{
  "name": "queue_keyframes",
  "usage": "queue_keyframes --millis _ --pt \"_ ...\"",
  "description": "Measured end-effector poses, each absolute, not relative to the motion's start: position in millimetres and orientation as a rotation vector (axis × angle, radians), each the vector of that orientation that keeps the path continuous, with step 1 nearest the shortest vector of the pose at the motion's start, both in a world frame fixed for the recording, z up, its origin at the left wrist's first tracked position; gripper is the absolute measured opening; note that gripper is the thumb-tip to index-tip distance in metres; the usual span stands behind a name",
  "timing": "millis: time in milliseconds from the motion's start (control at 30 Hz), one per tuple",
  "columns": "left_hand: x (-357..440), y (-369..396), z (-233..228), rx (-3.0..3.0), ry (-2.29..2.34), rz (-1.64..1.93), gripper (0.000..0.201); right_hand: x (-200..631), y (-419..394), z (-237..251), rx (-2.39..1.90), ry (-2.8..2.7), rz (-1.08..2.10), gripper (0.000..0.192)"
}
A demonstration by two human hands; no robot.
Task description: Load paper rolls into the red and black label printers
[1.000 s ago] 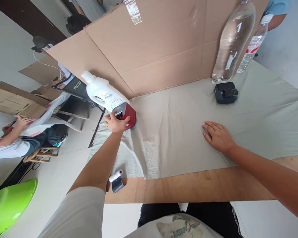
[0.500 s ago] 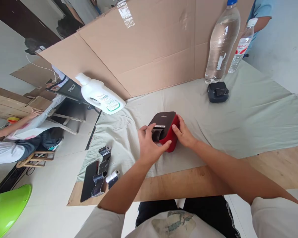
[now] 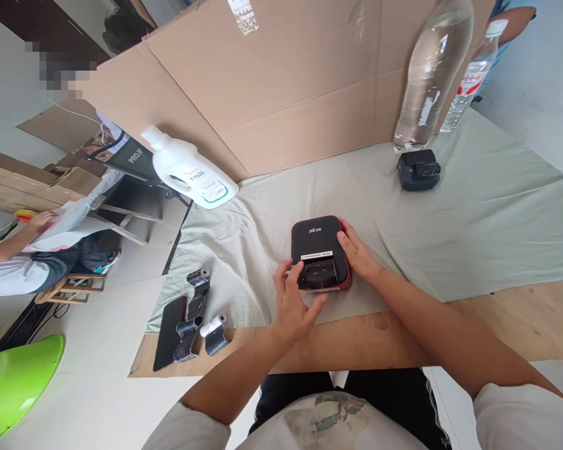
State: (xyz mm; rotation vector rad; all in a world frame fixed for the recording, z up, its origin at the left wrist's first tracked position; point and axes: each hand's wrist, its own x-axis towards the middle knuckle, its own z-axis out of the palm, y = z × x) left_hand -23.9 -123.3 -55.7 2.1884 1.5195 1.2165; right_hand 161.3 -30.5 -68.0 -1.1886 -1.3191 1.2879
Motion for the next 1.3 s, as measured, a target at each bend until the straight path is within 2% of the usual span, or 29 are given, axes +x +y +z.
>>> queue_keyframes --millis 100,167,300,400,633,900,1033,1167,1233,1300 --pt "-43.7 -107.1 -55.1 1.955 1.506 1.248 0.054 161.6 -37.6 -63.1 -1.188 -1.346 1.121 0.080" --pt "-53.7 -93.0 -54.5 1.711 1.523 1.221 0.053 162.0 -46.3 -58.5 -1.150 -1.463 0.946 0.076" --pt "-59.8 -70.1 -57.5 1.347 1.329 1.075 0.069 164.7 -67.3 -59.6 -1.079 -1.796 0.603 0.057" --pt "-55.1 -63.7 -62.4 1.174 1.181 1.109 0.075 165.1 -77.6 -73.3 -1.099 -1.958 0.467 0.041" --pt "-46.9 -62.3 -69.4 1.058 1.073 1.203 0.087 156.1 -76.0 -83.4 -0.779 -1.869 0.009 0.024" --pt "-43.3 -65.3 -65.3 1.072 1.167 1.198 0.085 153.5 -75.6 -79.9 -0.762 -1.860 -0.026 0.024" --pt "-46.4 -66.6 -61.3 1.091 1.256 1.136 0.079 153.9 -73.4 -82.1 -0.707 -1.827 0.060 0.042" --pt "-51.6 -63.9 -42.4 1.301 1.430 1.125 0.053 156.1 -66.7 -88.4 -0.735 -1.725 0.216 0.063" --pt "-49.6 -57.7 -27.4 1.529 1.484 1.100 0.034 157.9 -61.9 -94.1 -0.795 -1.633 0.267 0.064" --pt "-41.9 -47.6 -12.3 1.791 1.473 0.973 0.024 159.8 -57.1 -100.2 -0.854 -1.541 0.313 0.060"
